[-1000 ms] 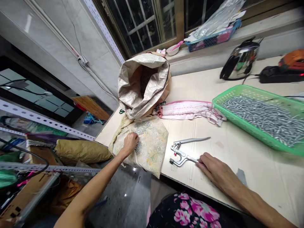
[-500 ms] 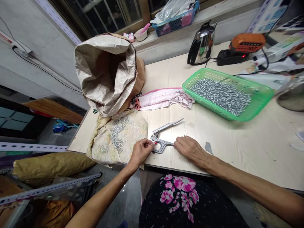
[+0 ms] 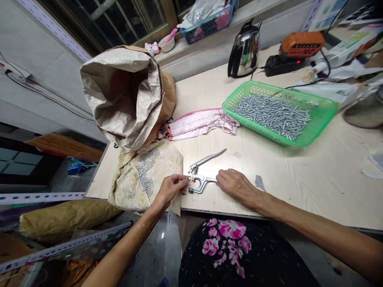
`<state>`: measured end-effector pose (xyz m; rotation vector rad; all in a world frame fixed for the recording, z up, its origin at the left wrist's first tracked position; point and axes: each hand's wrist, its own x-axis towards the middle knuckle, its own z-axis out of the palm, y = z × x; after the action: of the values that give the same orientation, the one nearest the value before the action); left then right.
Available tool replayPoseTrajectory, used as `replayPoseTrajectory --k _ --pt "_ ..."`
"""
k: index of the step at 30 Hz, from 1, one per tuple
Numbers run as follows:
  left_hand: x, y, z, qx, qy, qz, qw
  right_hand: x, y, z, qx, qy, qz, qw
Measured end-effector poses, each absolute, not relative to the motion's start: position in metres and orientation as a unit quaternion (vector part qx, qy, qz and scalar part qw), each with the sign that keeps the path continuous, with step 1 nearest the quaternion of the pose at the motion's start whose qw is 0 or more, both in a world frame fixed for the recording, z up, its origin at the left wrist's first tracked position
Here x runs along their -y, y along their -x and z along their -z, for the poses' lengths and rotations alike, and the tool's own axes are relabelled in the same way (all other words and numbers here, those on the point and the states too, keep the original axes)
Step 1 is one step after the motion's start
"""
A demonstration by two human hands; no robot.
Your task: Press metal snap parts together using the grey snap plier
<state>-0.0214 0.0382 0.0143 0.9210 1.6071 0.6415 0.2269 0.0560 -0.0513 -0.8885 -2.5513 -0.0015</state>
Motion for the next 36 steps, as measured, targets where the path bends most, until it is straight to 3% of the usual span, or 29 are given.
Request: replayPoseTrajectory --k 12,17,27,36 --pt "-0.028 0.019 -0.001 -0.708 -0.471 -0.211 0.483 -0.048 -0.229 0.036 0.909 0.283 0.088 0.294" --pt "-0.034 0.020 -0.002 -0.702 -0.476 -0.182 0.498 -0.050 -0.229 0.038 0.908 0.280 0.091 0.298" --pt "-0.056 0.022 -0.010 -0.683 -0.418 -0.042 0.598 -0.051 -0.233 0.039 0.925 0.295 0.033 0.236" --pt "-0.059 0.020 -0.010 -0.706 -0.385 -0.035 0.593 -0.056 -0.235 0.035 0.923 0.343 -0.074 0.160"
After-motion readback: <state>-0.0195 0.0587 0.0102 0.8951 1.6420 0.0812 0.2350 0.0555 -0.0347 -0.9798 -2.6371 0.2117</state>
